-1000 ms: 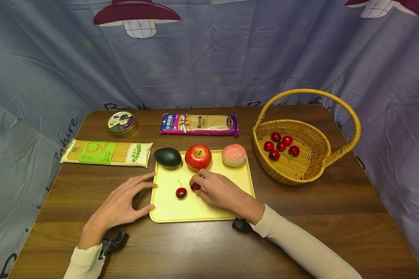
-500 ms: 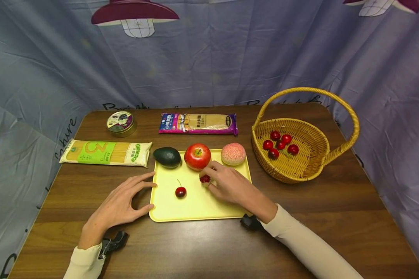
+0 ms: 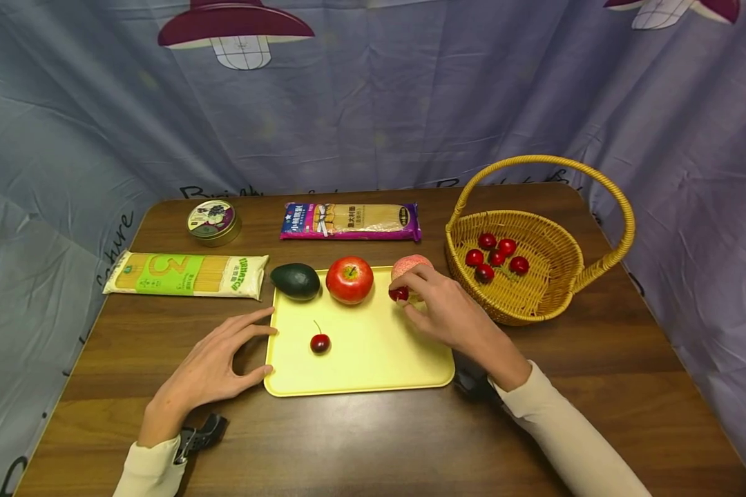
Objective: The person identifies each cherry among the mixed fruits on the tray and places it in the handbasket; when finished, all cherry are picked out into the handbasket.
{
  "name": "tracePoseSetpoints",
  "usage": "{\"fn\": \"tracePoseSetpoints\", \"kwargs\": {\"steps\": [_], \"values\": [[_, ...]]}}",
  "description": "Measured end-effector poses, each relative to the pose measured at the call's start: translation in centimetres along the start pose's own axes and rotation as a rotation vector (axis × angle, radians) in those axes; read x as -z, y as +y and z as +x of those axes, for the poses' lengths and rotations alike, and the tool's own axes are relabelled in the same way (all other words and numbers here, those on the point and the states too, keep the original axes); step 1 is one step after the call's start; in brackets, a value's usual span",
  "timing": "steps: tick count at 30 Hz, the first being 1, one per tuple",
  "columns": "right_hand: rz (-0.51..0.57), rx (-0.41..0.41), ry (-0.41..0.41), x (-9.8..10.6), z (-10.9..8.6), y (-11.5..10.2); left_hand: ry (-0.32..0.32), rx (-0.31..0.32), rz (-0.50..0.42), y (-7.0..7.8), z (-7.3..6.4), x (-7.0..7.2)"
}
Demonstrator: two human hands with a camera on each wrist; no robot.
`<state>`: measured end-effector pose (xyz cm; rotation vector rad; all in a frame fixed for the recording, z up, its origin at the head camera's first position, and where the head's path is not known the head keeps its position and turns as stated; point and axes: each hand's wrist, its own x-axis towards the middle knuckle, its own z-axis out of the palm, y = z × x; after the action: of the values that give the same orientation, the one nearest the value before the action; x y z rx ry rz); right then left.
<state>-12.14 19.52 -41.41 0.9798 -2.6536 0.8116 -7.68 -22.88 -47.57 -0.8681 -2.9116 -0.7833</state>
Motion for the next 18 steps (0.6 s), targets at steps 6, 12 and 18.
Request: {"fn": "tracePoseSetpoints", "kwargs": {"steps": [6,12,18], "values": [[-0.040,-0.041,0.058,1.2,-0.9,0.9,-0.001,0.005,-0.017,0.1,0.0,0.1],[-0.039,-0.062,0.133,2.8,-1.7,1.8,0.010,-0.004,-0.012,0.0,0.0,0.0],[-0.093,-0.121,0.213,4.7,-2.6,3.4,0.013,-0.014,-0.007,0.0,0.0,0.0]]}}
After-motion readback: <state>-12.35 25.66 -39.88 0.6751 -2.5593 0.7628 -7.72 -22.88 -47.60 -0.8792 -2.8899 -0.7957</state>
